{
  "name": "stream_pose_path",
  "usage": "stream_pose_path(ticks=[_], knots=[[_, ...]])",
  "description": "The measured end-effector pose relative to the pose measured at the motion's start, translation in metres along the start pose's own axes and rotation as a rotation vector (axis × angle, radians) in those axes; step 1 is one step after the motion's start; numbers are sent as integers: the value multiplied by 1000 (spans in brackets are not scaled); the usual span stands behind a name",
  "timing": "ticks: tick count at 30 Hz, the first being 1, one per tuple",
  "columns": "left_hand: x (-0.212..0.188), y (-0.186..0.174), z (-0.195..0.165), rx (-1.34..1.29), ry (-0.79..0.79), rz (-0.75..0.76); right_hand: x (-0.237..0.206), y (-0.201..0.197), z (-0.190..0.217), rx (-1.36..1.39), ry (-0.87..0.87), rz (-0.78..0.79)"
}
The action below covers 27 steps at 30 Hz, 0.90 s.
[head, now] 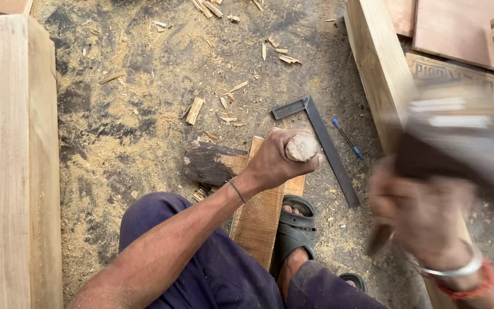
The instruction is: The person sits on the floor and marks a line on a wooden beam using a try square and pencil, then holds a chisel against the wood and strikes it with a mallet to cut a rectangular mortise, repositioning the chisel repeatedly.
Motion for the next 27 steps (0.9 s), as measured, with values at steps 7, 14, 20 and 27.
stream_pose_path(ticks=[7, 14, 20, 27], knots=[[-2, 1, 10, 129, -57, -17, -22, -5, -56, -9, 80, -140], [-2, 6, 10, 27, 16, 46, -33, 1, -76, -409, -258, 12], [10, -18, 13, 59, -213, -160, -60, -19, -137, -279, 186, -183], [0, -22, -11, -102, 43, -103, -66, -17, -125, -127, -248, -247]])
Point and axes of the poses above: each hand's wrist, its own x-axis towards the middle knuckle, its own y-axis out of the palm, z = x × y, the point moved 5 cm from there along x, towards the middle knuckle, and after that the axes turned 15 degrees about -y, right-handed, at the moved point
